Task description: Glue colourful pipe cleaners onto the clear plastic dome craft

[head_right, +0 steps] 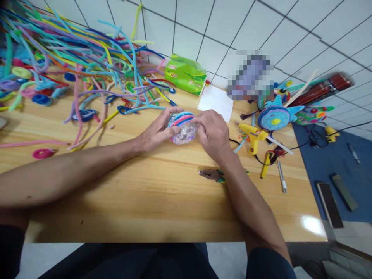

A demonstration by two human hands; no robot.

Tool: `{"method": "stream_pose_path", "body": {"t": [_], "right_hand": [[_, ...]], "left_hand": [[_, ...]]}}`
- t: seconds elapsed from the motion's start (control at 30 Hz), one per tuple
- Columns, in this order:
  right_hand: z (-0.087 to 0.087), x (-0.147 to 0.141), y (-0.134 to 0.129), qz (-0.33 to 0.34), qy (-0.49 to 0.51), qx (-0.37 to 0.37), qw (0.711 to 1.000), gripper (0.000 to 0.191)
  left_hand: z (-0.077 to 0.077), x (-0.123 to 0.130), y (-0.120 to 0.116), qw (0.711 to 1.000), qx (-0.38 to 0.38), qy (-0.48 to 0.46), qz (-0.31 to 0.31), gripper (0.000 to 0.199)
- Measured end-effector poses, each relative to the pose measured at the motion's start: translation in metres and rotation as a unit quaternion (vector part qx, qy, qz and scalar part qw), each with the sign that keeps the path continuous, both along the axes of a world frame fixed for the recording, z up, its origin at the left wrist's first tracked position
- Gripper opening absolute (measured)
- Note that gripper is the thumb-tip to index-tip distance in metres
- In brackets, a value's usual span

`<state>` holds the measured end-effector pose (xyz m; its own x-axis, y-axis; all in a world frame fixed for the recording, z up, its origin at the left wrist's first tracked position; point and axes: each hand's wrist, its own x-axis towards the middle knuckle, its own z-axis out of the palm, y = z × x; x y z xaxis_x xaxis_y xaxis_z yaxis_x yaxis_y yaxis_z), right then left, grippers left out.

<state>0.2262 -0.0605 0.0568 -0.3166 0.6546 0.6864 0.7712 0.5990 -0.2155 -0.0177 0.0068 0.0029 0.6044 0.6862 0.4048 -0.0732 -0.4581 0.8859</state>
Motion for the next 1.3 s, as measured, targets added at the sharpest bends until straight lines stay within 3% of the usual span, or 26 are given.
{"method": "stream_pose_path", "body": {"t": [0.17,0.43,0.67,0.97,1.1,1.3], "right_hand": [[0.0,0.001,-0.001,-0.017,0.001,-0.027,1.0,0.029],[-0.001,0.002,-0.001,-0.039,-0.018,-0.009,0.999,0.03],[0.003,-0.001,0.0,0.011,0.001,0.035,0.999,0.031],[0.005,-0.008,-0.005,-0.007,0.023,-0.011,1.0,0.018],[0.011,-0.018,-0.013,-0.04,0.019,-0.045,0.998,0.009],[0.008,-0.042,-0.026,-0.124,-0.019,-0.054,0.991,0.031]], "left_hand": [[-0.001,0.0,0.001,1.0,-0.002,-0.002,-0.001,0.077],[-0.001,0.0,0.001,1.0,-0.001,-0.007,-0.007,0.072],[-0.002,-0.001,0.002,1.0,0.011,-0.008,-0.005,0.072],[-0.005,0.001,0.003,1.0,0.02,-0.013,-0.002,0.071],[-0.006,0.002,0.003,0.999,0.026,-0.025,-0.008,0.068],[-0.007,0.001,0.004,0.999,0.019,-0.032,-0.008,0.067]]}}
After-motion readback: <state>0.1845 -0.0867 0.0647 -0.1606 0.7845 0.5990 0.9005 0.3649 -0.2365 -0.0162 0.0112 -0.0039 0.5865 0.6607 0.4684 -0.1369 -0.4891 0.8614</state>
